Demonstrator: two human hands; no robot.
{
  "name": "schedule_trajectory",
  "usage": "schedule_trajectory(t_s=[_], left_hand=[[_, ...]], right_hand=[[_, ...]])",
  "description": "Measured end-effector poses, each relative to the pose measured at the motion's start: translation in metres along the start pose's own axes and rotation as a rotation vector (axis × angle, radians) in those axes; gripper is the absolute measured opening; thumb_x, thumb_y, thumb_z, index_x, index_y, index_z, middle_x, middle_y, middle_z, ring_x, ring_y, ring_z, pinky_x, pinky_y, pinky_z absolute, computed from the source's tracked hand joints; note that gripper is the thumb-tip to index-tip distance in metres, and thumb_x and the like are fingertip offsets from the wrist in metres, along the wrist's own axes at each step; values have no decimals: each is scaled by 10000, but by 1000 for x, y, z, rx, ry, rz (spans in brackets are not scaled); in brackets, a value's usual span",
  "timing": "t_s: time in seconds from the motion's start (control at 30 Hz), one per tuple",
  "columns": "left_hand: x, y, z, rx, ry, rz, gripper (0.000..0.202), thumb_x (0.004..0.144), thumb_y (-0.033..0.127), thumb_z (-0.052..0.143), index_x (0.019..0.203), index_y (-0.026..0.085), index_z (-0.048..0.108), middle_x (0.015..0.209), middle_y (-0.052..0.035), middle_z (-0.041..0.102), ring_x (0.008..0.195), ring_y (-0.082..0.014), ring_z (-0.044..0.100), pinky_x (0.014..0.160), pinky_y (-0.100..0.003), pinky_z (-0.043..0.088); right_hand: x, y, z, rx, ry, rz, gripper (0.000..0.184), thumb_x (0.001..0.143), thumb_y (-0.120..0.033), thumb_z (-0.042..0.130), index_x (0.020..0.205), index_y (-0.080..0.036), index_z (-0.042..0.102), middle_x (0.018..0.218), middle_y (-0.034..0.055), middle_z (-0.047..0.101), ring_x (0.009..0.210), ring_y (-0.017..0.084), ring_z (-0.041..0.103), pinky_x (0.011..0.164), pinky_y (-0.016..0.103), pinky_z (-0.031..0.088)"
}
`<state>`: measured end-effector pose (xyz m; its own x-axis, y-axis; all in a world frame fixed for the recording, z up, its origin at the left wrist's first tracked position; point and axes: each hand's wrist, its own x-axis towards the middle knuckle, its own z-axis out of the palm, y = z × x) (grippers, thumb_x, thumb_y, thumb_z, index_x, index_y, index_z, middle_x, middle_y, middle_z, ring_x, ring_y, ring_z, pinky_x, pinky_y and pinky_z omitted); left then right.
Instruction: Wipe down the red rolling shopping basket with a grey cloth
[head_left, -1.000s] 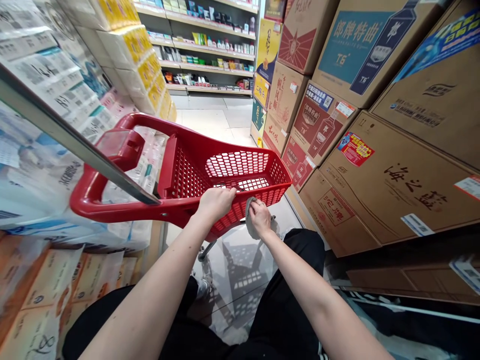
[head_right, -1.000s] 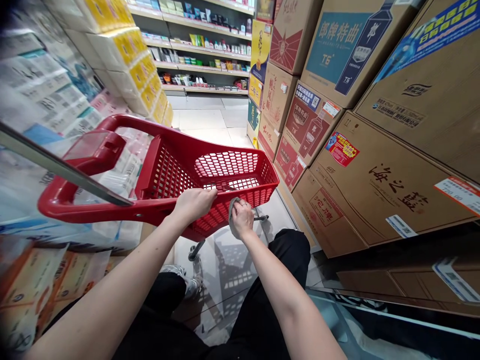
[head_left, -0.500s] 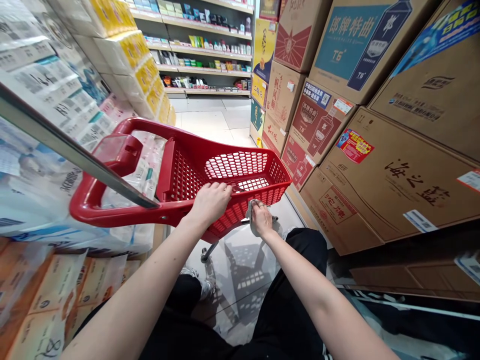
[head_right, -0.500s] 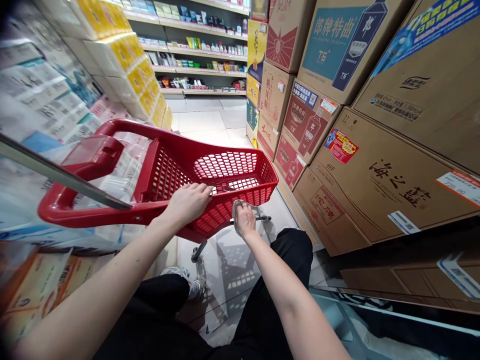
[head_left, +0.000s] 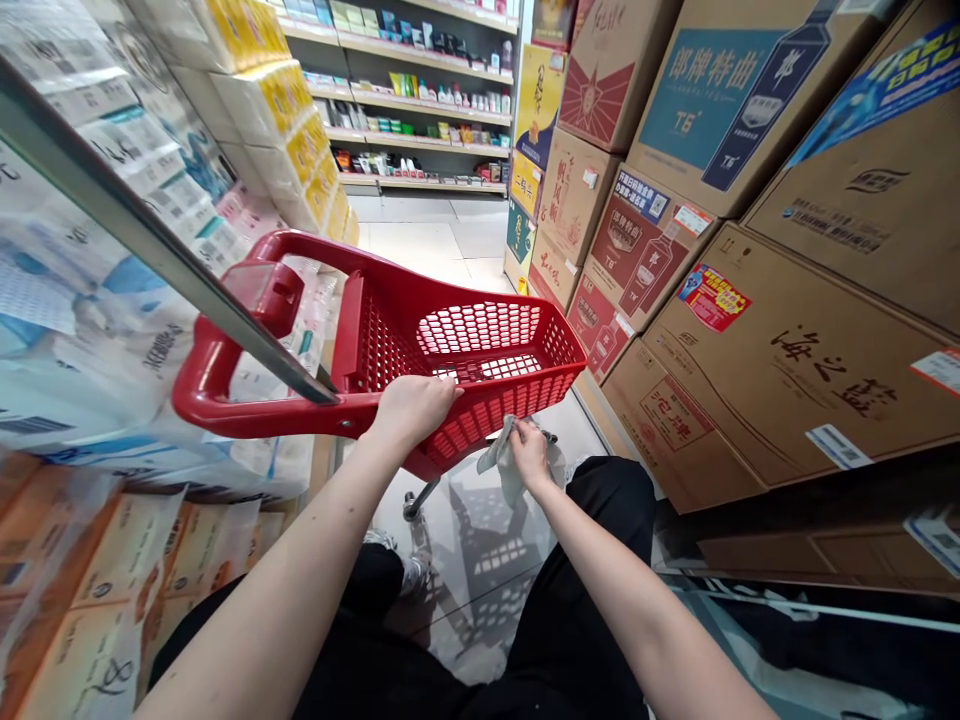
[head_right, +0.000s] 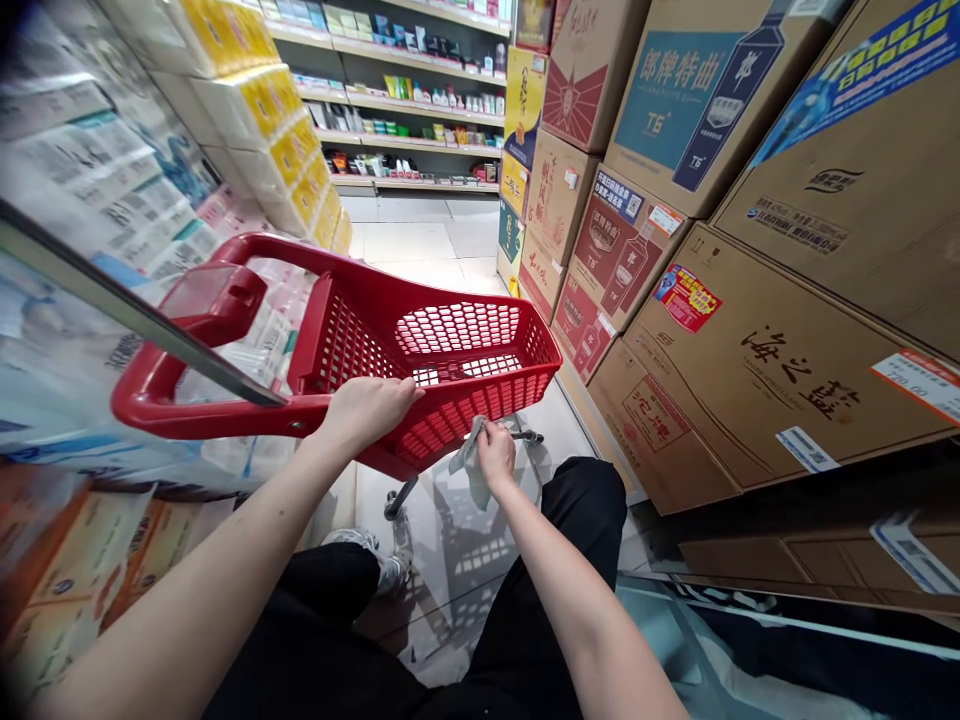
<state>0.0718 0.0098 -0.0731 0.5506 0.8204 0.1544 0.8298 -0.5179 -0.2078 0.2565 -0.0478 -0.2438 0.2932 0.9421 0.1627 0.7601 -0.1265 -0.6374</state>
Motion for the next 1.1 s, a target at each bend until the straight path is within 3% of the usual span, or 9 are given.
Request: schedule_trajectory(t_s=[0.1, 0.3, 0.47, 0.57, 0.7, 0.83, 0.97, 1.1], left_hand=[[-1, 0, 0, 3, -1, 3, 509, 942, 406, 235, 869, 117, 648, 727, -163, 683, 716, -315, 668, 586, -362, 440], [1, -1, 3, 13, 24, 34, 497, 949, 377, 225, 850, 121, 639, 725, -154, 681, 703, -304, 667, 574, -355, 433], [2, -3, 6, 3, 30, 34, 480, 945, 385, 245, 839, 127, 636, 738, -147, 683, 698, -310, 663, 562, -358, 427], [2, -3, 6, -6, 35, 32, 468, 944, 380, 255, 841, 127, 636, 742, -143, 685, 704, -309, 664, 569, -354, 428], [2, -1, 7, -4, 47, 36, 453, 942, 377, 270, 842, 130, 636, 754, -138, 689, 706, -314, 663, 569, -359, 430], [2, 1, 7, 3, 48, 40, 440, 940, 372, 284, 842, 129, 638, 753, -139, 690, 703, -308, 663, 570, -353, 429], [1, 1, 7, 6, 55, 34, 443, 940, 379, 284, 846, 133, 640, 752, -137, 690, 700, -311, 663, 565, -355, 427], [1, 1, 7, 2, 68, 28, 450, 943, 383, 278, 852, 131, 639, 744, -133, 689, 703, -310, 665, 566, -352, 424]], right_hand=[[16, 5, 0, 2, 25, 21, 343, 926, -216, 367, 1127, -159, 639, 1052, 99, 659, 961, 170, 597, 855, 237, 418], [33, -1, 6, -179, -60, -119, 349, 925, -208, 422, 1238, -170, 571, 1267, 110, 569, 1154, 188, 512, 962, 262, 363], [35, 0, -4, -147, -94, -147, 270, 929, -262, 457, 1115, -224, 649, 1112, 50, 654, 1021, 152, 572, 889, 216, 388], [28, -7, -11, -119, -43, -204, 257, 935, -284, 448, 1070, -226, 660, 1008, 43, 664, 960, 154, 573, 853, 218, 394], [21, -26, -9, -99, 33, -203, 302, 953, -253, 396, 1149, -204, 620, 1085, 73, 634, 1024, 176, 538, 875, 247, 393], [25, -35, -5, -101, -1, -177, 301, 938, -242, 436, 1180, -214, 613, 1170, 76, 615, 1054, 186, 529, 873, 257, 395], [27, -32, -11, -87, -48, -218, 247, 928, -257, 469, 1073, -240, 667, 1069, 43, 655, 978, 171, 549, 856, 246, 397], [17, -31, -18, -91, 45, -261, 260, 941, -261, 435, 1061, -216, 660, 1004, 52, 646, 960, 182, 527, 858, 257, 401]])
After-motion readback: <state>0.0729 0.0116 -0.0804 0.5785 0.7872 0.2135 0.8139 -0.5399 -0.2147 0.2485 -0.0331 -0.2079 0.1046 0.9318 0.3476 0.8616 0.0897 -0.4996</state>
